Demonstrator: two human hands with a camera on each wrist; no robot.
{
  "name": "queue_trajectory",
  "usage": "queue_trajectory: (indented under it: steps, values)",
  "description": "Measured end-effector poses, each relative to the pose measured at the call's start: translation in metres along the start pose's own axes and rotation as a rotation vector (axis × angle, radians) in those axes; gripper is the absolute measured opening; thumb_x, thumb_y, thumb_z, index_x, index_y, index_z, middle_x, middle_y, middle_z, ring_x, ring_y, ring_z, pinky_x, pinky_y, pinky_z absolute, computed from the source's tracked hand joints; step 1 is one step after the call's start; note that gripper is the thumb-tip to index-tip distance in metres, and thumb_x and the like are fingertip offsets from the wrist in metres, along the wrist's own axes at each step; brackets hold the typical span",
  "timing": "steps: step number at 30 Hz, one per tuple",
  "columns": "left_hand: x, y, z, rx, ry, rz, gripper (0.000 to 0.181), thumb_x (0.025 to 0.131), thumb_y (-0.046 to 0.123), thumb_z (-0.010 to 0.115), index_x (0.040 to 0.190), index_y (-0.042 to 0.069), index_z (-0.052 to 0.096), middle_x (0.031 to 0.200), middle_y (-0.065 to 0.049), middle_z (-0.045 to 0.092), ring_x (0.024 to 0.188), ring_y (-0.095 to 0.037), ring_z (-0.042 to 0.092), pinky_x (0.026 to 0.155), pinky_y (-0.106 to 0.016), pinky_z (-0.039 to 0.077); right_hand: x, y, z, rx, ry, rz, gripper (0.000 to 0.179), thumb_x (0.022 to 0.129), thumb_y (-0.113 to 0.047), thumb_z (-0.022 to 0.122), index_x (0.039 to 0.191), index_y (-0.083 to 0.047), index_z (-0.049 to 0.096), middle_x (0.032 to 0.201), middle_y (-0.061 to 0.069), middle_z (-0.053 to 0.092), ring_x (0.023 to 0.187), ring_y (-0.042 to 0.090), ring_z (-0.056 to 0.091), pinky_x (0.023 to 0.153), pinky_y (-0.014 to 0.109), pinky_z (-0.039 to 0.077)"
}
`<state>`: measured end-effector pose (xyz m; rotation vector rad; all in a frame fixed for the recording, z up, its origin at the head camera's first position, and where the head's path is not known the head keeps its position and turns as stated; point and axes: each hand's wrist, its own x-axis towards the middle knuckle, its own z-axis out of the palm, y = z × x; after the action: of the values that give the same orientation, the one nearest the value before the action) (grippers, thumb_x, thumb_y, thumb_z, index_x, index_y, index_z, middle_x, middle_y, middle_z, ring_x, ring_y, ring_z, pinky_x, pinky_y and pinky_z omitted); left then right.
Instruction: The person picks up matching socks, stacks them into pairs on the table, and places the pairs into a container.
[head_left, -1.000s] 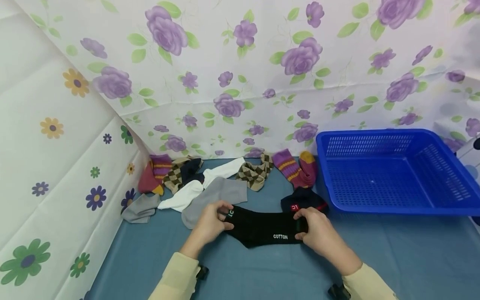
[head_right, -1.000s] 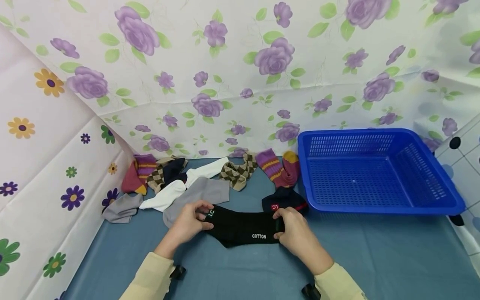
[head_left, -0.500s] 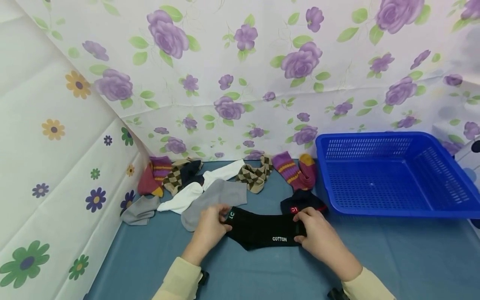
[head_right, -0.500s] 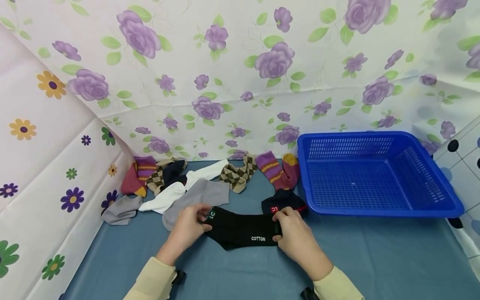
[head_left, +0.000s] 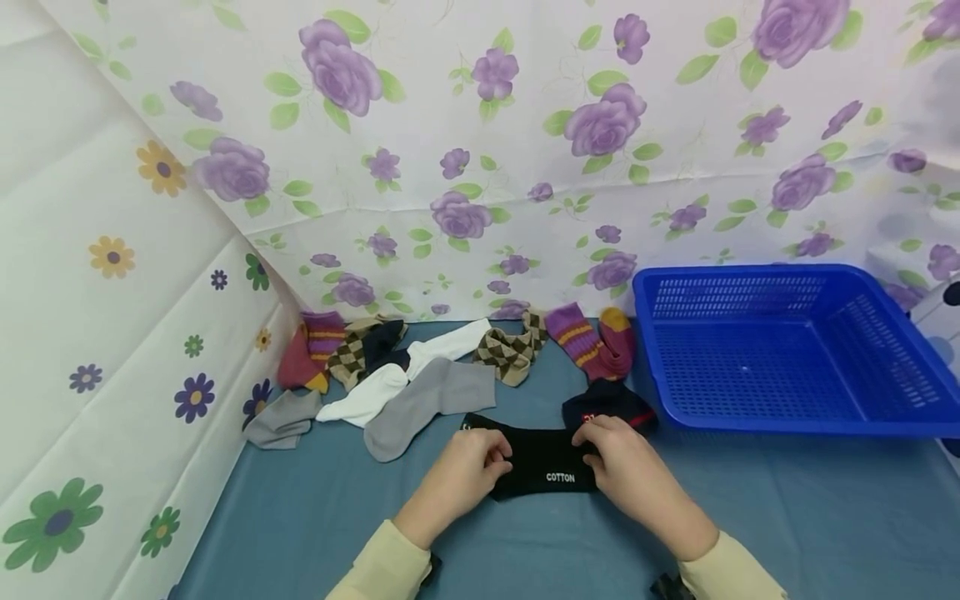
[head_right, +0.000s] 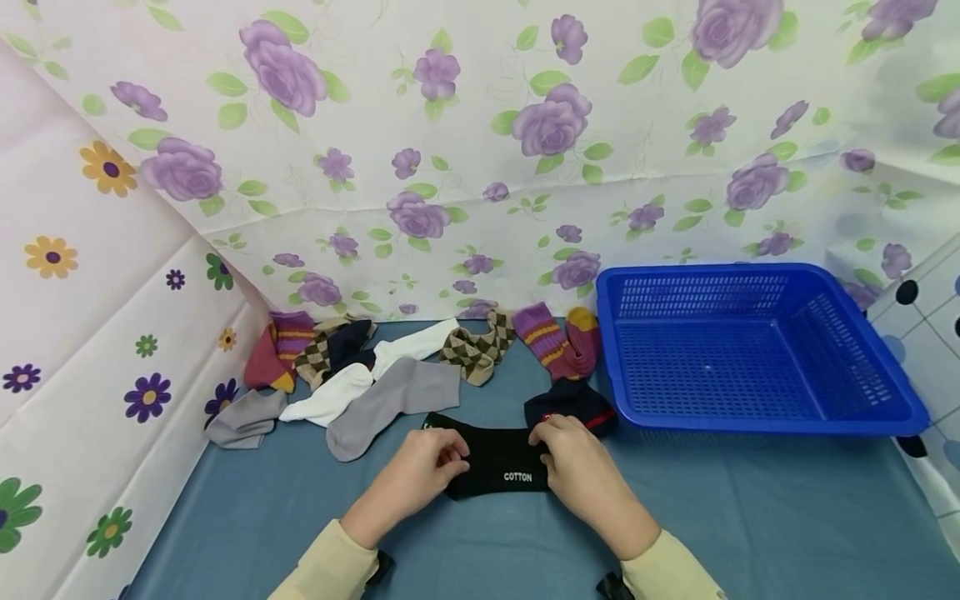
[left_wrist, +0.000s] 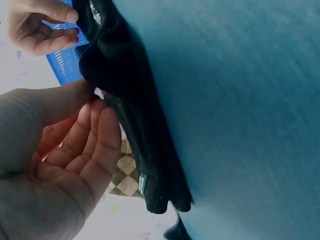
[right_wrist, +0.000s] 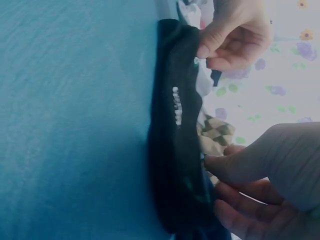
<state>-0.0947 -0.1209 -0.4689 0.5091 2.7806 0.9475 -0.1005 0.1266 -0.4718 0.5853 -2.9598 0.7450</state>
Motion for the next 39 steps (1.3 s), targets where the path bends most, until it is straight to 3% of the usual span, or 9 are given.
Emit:
queue_trajectory:
  steps: [5, 10, 22, 26, 29, 32, 36, 39]
  values:
    - [0.0, -0.003, 0.004, -0.021, -0.073, -0.009, 0.008, 0.085, 0.023, 0.069, 0.079, 0.02, 0.065, 0.063, 0.011, 0.056, 0.054, 0.0, 0.05, 0.052, -0.018, 0.043, 0.0, 0.006, 0.007, -0.011, -0.069, 0.029, 0.027, 0.073, -0.004, 0.078, 0.093, -0.019, 0.068, 0.098, -0.007, 0.063, 0.096, 0.012, 0.058, 0.082, 0.035, 0.052]
    - [0.002, -0.009, 0.003, -0.045, -0.119, -0.042, 0.01, 0.083, 0.024, 0.071, 0.079, 0.018, 0.065, 0.063, 0.008, 0.057, 0.054, -0.002, 0.051, 0.052, -0.019, 0.043, 0.002, 0.012, 0.01, -0.002, -0.096, 0.027, 0.028, 0.072, -0.005, 0.079, 0.094, -0.02, 0.067, 0.1, -0.007, 0.062, 0.096, 0.013, 0.057, 0.082, 0.036, 0.051]
    - [0.004, -0.013, 0.005, -0.059, -0.104, -0.109, 0.017, 0.078, 0.023, 0.076, 0.083, 0.012, 0.064, 0.064, 0.006, 0.056, 0.056, -0.005, 0.051, 0.054, -0.021, 0.043, 0.004, 0.021, 0.013, 0.074, -0.109, 0.019, 0.028, 0.075, -0.007, 0.078, 0.096, -0.023, 0.067, 0.102, -0.01, 0.059, 0.1, 0.012, 0.055, 0.086, 0.036, 0.049]
    - [0.004, -0.011, 0.001, -0.065, -0.104, -0.095, 0.018, 0.079, 0.025, 0.075, 0.086, 0.012, 0.065, 0.066, 0.006, 0.057, 0.057, -0.005, 0.052, 0.054, -0.022, 0.044, 0.002, 0.018, 0.007, 0.118, -0.056, 0.063, 0.028, 0.074, -0.013, 0.079, 0.098, -0.021, 0.067, 0.104, -0.007, 0.061, 0.09, 0.012, 0.057, 0.076, 0.032, 0.05]
    - [0.004, -0.012, -0.005, -0.047, -0.041, -0.08, 0.017, 0.081, 0.027, 0.073, 0.089, 0.015, 0.065, 0.068, 0.008, 0.058, 0.057, -0.003, 0.052, 0.054, -0.021, 0.044, 0.001, 0.015, 0.001, 0.129, 0.01, 0.109, 0.029, 0.074, -0.018, 0.08, 0.099, -0.02, 0.067, 0.102, -0.004, 0.062, 0.083, 0.014, 0.057, 0.068, 0.03, 0.049]
    - [0.004, -0.014, -0.013, -0.011, 0.08, -0.088, 0.016, 0.082, 0.028, 0.072, 0.091, 0.016, 0.066, 0.072, 0.008, 0.057, 0.058, -0.003, 0.05, 0.054, -0.02, 0.043, 0.0, 0.014, -0.003, 0.103, 0.051, 0.16, 0.031, 0.074, -0.021, 0.08, 0.102, -0.017, 0.066, 0.103, 0.001, 0.062, 0.087, 0.017, 0.058, 0.069, 0.034, 0.05]
    - [0.005, -0.018, -0.022, 0.007, 0.202, -0.187, 0.024, 0.082, 0.028, 0.072, 0.1, 0.012, 0.066, 0.079, 0.002, 0.058, 0.062, -0.009, 0.049, 0.057, -0.024, 0.042, -0.002, 0.016, -0.004, 0.067, 0.029, 0.24, 0.04, 0.075, -0.025, 0.079, 0.109, -0.011, 0.064, 0.108, 0.009, 0.061, 0.097, 0.024, 0.059, 0.078, 0.044, 0.051]
    - [0.007, -0.021, -0.024, 0.017, 0.221, -0.291, 0.037, 0.081, 0.032, 0.073, 0.109, 0.009, 0.062, 0.09, -0.004, 0.06, 0.071, -0.014, 0.052, 0.062, -0.028, 0.044, -0.003, 0.017, -0.001, 0.045, 0.018, 0.287, 0.046, 0.076, -0.029, 0.077, 0.114, -0.008, 0.061, 0.111, 0.013, 0.059, 0.102, 0.029, 0.059, 0.082, 0.05, 0.049]
